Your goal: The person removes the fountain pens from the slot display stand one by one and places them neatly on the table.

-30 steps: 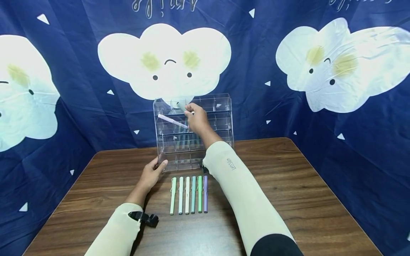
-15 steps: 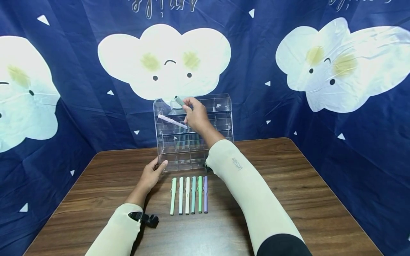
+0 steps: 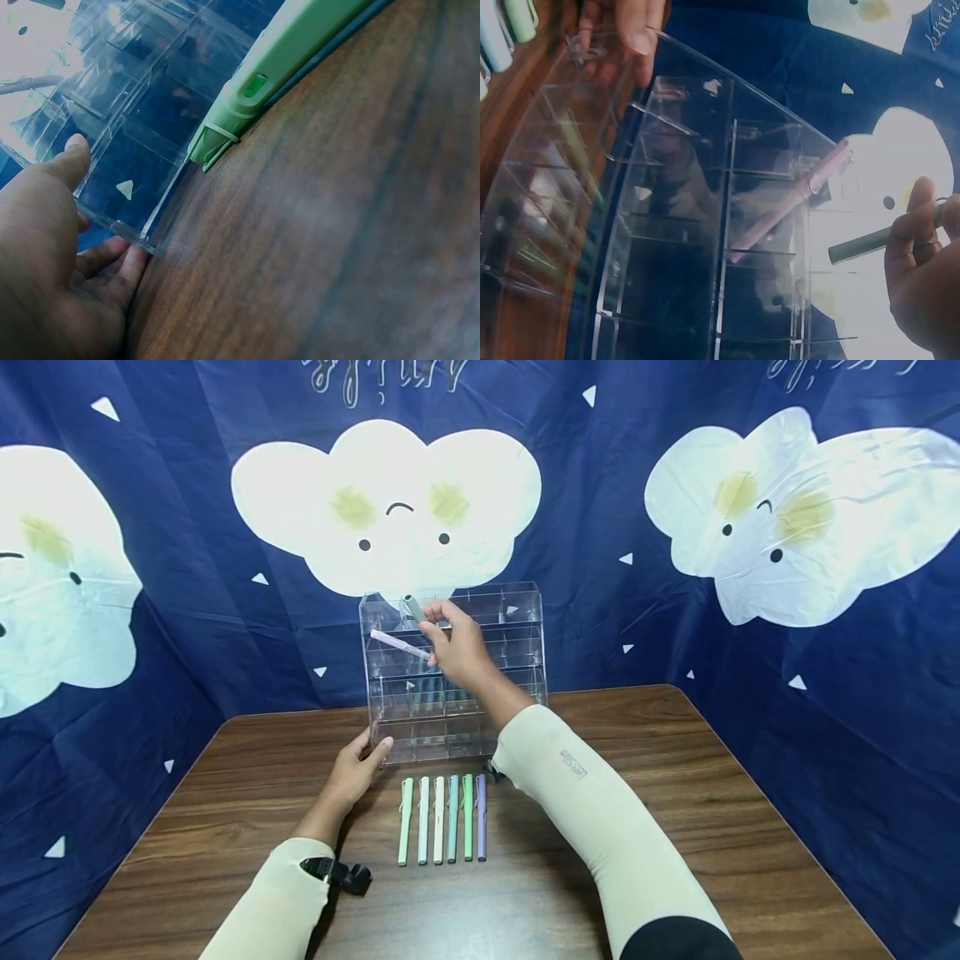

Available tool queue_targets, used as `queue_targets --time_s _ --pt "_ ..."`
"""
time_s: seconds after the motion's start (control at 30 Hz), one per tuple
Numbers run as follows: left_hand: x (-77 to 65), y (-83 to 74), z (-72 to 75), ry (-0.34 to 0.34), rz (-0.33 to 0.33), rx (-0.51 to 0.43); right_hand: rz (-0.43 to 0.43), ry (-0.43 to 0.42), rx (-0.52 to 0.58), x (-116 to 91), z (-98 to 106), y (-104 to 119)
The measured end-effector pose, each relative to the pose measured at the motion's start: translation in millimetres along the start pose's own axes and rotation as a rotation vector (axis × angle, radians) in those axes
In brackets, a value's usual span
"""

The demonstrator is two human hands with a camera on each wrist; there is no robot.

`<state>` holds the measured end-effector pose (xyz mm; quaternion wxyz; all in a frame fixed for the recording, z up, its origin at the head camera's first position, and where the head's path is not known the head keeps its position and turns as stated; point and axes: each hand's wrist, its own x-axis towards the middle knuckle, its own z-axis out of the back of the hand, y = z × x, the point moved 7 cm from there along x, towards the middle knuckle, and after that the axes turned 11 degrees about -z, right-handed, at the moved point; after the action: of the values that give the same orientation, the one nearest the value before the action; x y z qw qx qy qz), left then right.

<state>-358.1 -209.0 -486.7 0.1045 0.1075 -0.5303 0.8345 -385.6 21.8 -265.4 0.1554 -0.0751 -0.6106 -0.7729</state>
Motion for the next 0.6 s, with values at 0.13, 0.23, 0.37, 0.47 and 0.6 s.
queue_targets --time_s 0.13,0.23,0.37,0.47,0.6 --pt "-0.4 -0.4 0.0 0.004 0.003 -0.001 -0.008 0.014 0.017 -9.5 -1.3 -6.4" --pt "-0.4 0.4 0.1 0.004 0.007 0.002 -0.012 0.022 0.029 -15.7 -1.8 -11.8" --pt "0.2 1.4 0.3 0.001 0.011 0.008 -0.032 0.037 0.032 -24.2 -0.9 -21.7" --pt "0.3 1.5 0.4 0.001 0.015 0.01 -0.043 0.064 -0.01 -31.8 -0.2 -29.8" --pt "0.4 1.1 -0.5 0.008 0.015 0.01 -0.077 0.108 -0.03 -43.2 2.3 -40.9"
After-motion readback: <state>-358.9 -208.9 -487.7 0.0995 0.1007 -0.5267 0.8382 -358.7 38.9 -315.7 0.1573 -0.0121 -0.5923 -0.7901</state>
